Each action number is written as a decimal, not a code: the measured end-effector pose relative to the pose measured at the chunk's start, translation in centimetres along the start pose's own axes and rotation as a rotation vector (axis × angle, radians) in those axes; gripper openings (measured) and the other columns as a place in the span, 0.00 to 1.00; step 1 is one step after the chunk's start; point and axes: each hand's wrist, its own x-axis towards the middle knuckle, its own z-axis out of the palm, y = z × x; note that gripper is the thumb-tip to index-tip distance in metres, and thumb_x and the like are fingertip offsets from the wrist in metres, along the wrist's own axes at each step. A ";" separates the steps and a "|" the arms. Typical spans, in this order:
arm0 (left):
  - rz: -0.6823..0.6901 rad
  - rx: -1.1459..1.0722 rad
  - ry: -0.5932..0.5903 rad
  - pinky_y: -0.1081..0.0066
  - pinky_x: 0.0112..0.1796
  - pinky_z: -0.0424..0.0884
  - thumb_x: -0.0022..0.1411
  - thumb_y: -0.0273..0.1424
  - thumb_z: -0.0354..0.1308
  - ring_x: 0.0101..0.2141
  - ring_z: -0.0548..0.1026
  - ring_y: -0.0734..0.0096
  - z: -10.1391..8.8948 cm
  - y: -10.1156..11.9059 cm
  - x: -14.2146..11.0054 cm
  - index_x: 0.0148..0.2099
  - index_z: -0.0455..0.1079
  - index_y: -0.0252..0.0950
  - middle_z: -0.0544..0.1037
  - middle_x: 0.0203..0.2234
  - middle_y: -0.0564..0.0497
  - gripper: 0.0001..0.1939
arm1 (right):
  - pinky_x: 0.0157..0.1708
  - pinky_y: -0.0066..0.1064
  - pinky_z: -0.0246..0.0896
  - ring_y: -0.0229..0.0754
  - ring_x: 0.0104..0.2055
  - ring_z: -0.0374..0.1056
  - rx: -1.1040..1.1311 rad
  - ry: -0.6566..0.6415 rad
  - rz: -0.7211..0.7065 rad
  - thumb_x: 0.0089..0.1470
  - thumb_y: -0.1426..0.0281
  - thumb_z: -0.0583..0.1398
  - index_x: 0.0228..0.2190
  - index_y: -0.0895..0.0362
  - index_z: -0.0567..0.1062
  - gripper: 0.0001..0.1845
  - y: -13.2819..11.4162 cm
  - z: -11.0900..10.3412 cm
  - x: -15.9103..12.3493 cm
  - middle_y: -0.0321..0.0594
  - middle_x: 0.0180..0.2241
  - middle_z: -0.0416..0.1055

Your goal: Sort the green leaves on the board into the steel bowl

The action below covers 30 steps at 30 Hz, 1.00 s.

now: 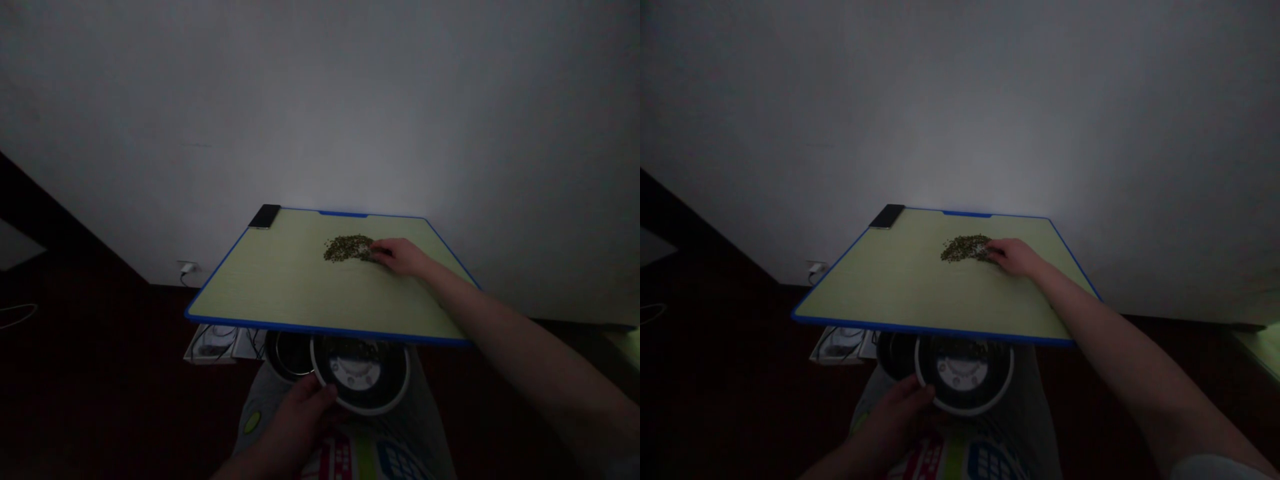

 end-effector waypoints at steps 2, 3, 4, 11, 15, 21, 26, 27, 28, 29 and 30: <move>-0.002 0.002 -0.002 0.65 0.38 0.75 0.52 0.31 0.66 0.39 0.82 0.57 0.2 0.2 -0.1 0.41 0.77 0.35 0.85 0.37 0.46 0.12 | 0.34 0.30 0.61 0.42 0.32 0.71 0.002 0.029 0.013 0.55 0.67 0.57 0.44 0.52 0.77 0.16 0.4 -0.2 -1.1 0.39 0.34 0.78; -0.007 0.000 -0.002 0.66 0.37 0.75 0.51 0.31 0.66 0.40 0.82 0.57 0.2 0.2 -0.1 0.40 0.77 0.35 0.85 0.37 0.47 0.12 | 0.34 0.30 0.60 0.42 0.31 0.70 -0.002 0.038 0.024 0.55 0.67 0.56 0.44 0.53 0.77 0.16 0.6 -0.3 -1.6 0.40 0.34 0.78; -0.008 -0.004 -0.002 0.67 0.36 0.75 0.51 0.31 0.66 0.40 0.82 0.57 0.1 0.2 0.0 0.40 0.77 0.36 0.85 0.37 0.47 0.12 | 0.33 0.30 0.60 0.41 0.31 0.70 -0.007 0.044 0.038 0.55 0.67 0.56 0.45 0.54 0.77 0.17 0.7 -0.3 -2.0 0.40 0.33 0.78; -0.040 0.034 0.015 0.70 0.29 0.74 0.55 0.32 0.64 0.34 0.83 0.61 -0.5 -0.2 0.1 0.43 0.75 0.36 0.86 0.36 0.47 0.12 | 0.31 0.31 0.59 0.41 0.29 0.69 -0.012 0.086 0.117 0.56 0.65 0.55 0.46 0.57 0.77 0.19 0.9 -0.6 -3.8 0.42 0.31 0.77; -0.005 0.003 0.005 0.66 0.38 0.75 0.52 0.31 0.66 0.39 0.82 0.59 0.0 0.1 -0.1 0.41 0.76 0.35 0.85 0.36 0.46 0.13 | 0.32 0.31 0.60 0.41 0.28 0.68 0.013 0.126 0.129 0.56 0.65 0.55 0.46 0.58 0.77 0.19 1.2 -0.9 -4.1 0.42 0.29 0.76; -0.021 0.007 0.015 0.66 0.37 0.74 0.52 0.33 0.66 0.41 0.81 0.56 -0.3 -0.2 0.1 0.42 0.76 0.36 0.85 0.39 0.44 0.14 | 0.29 0.31 0.59 0.41 0.26 0.67 0.027 0.138 0.132 0.56 0.63 0.55 0.45 0.58 0.77 0.18 2.7 -1.2 -5.6 0.41 0.27 0.75; -0.019 0.011 0.005 0.66 0.40 0.74 0.52 0.32 0.66 0.42 0.81 0.58 -0.3 -0.2 0.2 0.40 0.77 0.37 0.85 0.39 0.46 0.11 | 0.29 0.32 0.60 0.42 0.27 0.67 0.041 0.136 0.138 0.56 0.63 0.55 0.44 0.56 0.77 0.18 3.5 -1.1 -6.6 0.42 0.29 0.76; -0.011 0.012 0.006 0.65 0.41 0.74 0.52 0.32 0.66 0.42 0.81 0.58 -0.3 -0.2 0.2 0.40 0.77 0.37 0.85 0.39 0.47 0.11 | 0.29 0.33 0.61 0.42 0.28 0.67 0.040 0.135 0.134 0.56 0.63 0.55 0.44 0.56 0.77 0.18 3.5 -1.1 -6.7 0.42 0.30 0.76; -0.006 0.012 0.002 0.65 0.42 0.73 0.52 0.31 0.66 0.42 0.81 0.59 -0.3 -0.2 0.2 0.40 0.77 0.38 0.85 0.39 0.48 0.11 | 0.30 0.33 0.61 0.42 0.28 0.68 0.041 0.135 0.131 0.56 0.63 0.55 0.44 0.56 0.77 0.18 3.5 -1.0 -6.7 0.43 0.31 0.76; -0.008 0.014 -0.001 0.66 0.41 0.73 0.53 0.31 0.65 0.40 0.81 0.60 -0.3 -0.2 0.2 0.40 0.77 0.38 0.85 0.38 0.48 0.10 | 0.30 0.33 0.62 0.43 0.29 0.68 0.044 0.135 0.130 0.56 0.63 0.55 0.44 0.56 0.77 0.18 3.5 -1.0 -6.7 0.43 0.32 0.76; -0.015 0.017 -0.004 0.67 0.38 0.74 0.53 0.32 0.65 0.38 0.82 0.60 -0.3 -0.2 0.2 0.40 0.77 0.38 0.85 0.38 0.49 0.10 | 0.31 0.33 0.62 0.43 0.29 0.68 0.049 0.135 0.131 0.56 0.63 0.55 0.44 0.56 0.77 0.18 3.5 -1.0 -6.6 0.43 0.33 0.76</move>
